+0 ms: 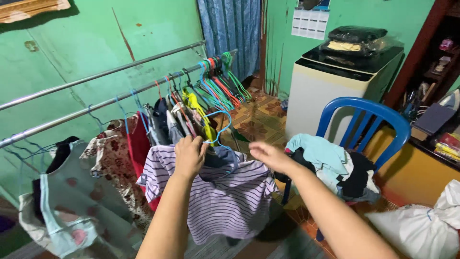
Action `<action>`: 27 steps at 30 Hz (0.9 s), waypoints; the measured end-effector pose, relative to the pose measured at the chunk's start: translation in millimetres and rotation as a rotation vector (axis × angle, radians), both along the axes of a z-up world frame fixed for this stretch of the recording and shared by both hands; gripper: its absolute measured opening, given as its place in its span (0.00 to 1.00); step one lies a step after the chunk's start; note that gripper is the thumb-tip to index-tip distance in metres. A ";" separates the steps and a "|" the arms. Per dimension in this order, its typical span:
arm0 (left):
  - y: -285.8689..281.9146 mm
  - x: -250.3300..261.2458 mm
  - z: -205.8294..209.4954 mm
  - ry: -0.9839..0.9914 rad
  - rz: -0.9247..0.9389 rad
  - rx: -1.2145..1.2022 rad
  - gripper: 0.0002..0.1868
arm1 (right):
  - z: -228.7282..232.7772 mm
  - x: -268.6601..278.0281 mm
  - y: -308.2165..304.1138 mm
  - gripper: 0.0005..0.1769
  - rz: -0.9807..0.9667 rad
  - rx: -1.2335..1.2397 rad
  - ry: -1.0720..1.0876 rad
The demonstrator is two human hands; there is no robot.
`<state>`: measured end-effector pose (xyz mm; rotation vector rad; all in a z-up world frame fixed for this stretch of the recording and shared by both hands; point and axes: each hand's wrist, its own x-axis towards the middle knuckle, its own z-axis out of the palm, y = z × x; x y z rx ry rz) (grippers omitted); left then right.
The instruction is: The person picks up a striped shirt from a blue chair, places it on a hanger, and hangs it on a metal clothing rack. They then pick up a light green shirt, place it on a hanger, and hang it on the same rack.
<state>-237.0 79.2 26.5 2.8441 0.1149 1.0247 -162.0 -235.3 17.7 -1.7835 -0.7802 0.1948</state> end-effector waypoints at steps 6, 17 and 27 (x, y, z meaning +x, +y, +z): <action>29.2 -35.6 12.2 -0.004 0.028 -0.097 0.19 | -4.2 -55.2 38.7 0.10 0.099 -0.054 0.129; 78.2 -136.5 9.7 0.060 0.098 -0.055 0.19 | -33.6 -124.2 85.7 0.24 -0.551 -0.009 -0.403; 112.9 -179.3 -9.8 0.058 0.091 -0.291 0.16 | -14.1 -203.6 103.4 0.24 -0.134 -0.108 -0.289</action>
